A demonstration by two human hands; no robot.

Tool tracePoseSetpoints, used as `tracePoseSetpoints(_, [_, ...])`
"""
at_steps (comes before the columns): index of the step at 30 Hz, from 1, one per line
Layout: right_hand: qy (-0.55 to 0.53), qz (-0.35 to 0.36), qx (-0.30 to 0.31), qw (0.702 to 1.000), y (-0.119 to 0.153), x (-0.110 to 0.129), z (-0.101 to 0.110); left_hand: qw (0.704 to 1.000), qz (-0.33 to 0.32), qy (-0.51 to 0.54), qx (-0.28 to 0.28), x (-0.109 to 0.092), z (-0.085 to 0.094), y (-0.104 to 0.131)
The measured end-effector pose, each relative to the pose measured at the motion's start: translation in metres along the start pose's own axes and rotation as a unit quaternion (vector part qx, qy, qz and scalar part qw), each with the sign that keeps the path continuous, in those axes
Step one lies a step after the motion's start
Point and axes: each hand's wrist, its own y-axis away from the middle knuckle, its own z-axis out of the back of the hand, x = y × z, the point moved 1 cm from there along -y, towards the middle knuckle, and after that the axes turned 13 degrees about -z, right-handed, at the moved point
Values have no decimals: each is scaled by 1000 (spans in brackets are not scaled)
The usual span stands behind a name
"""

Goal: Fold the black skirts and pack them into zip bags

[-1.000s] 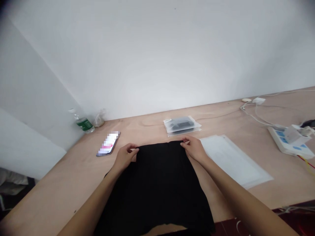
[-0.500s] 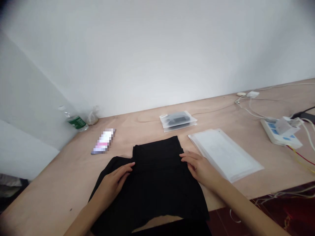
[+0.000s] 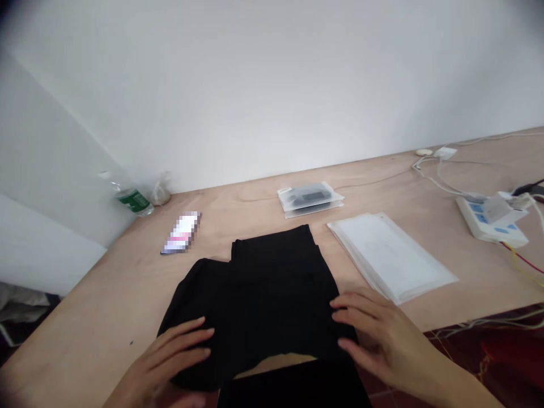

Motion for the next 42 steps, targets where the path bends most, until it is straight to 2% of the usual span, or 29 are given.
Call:
tracePoseSetpoints(3, [15,-2,36,999,17,5,3,1000,-4,0,6,-11,-4,11])
tracePoseSetpoints(6, [-21,-24,58,998,18,10,7,998,55,26,26,-14,-7,13])
tracePoseSetpoints(9, [-111,-71,70,989,7,14,13,987,117,110,32,-13,-1,7])
tracePoseSetpoints(11, [-188,-134,61,971,-6,15,16,965,185,187,18,-7,7,-2])
tracePoseSetpoints(14, [-289,-248,22,925,-32,11,9,906,320,273,-41,11,13,-20])
tracePoseSetpoints(17, [-351,-317,-27,881,-53,6,-7,871,409,248,-110,32,7,-33])
tracePoseSetpoints(20, [-385,-335,-31,859,-56,4,-21,865,436,232,-93,40,-3,-32])
tracePoseSetpoints(23, [-373,-337,-34,864,-48,5,-25,871,433,229,-53,39,-4,-23])
tracePoseSetpoints(28, [-296,-346,-70,888,-43,9,-25,886,423,158,-103,44,7,-26])
tracePoseSetpoints(31, [-220,-330,-87,914,-45,9,-29,897,429,78,-73,53,0,-32])
tracePoseSetpoints(33, [-126,-292,-135,938,-46,11,-30,899,437,26,-28,58,-8,-34])
tracePoseSetpoints(35, [-24,-239,-208,948,-49,21,-28,896,443,-25,-5,61,-14,-36])
tracePoseSetpoints(37, [24,-176,-235,956,-55,43,-26,896,439,-61,-12,61,-16,-37])
tracePoseSetpoints(38, [21,-140,-216,966,-60,58,-26,897,436,-69,-22,60,-14,-37])
tracePoseSetpoints(40, [-1,-58,-123,991,-71,91,-31,894,439,-73,-50,57,-9,-33])
tracePoseSetpoints(42, [-11,8,-46,999,-83,120,-40,874,474,-62,-88,53,-2,-23])
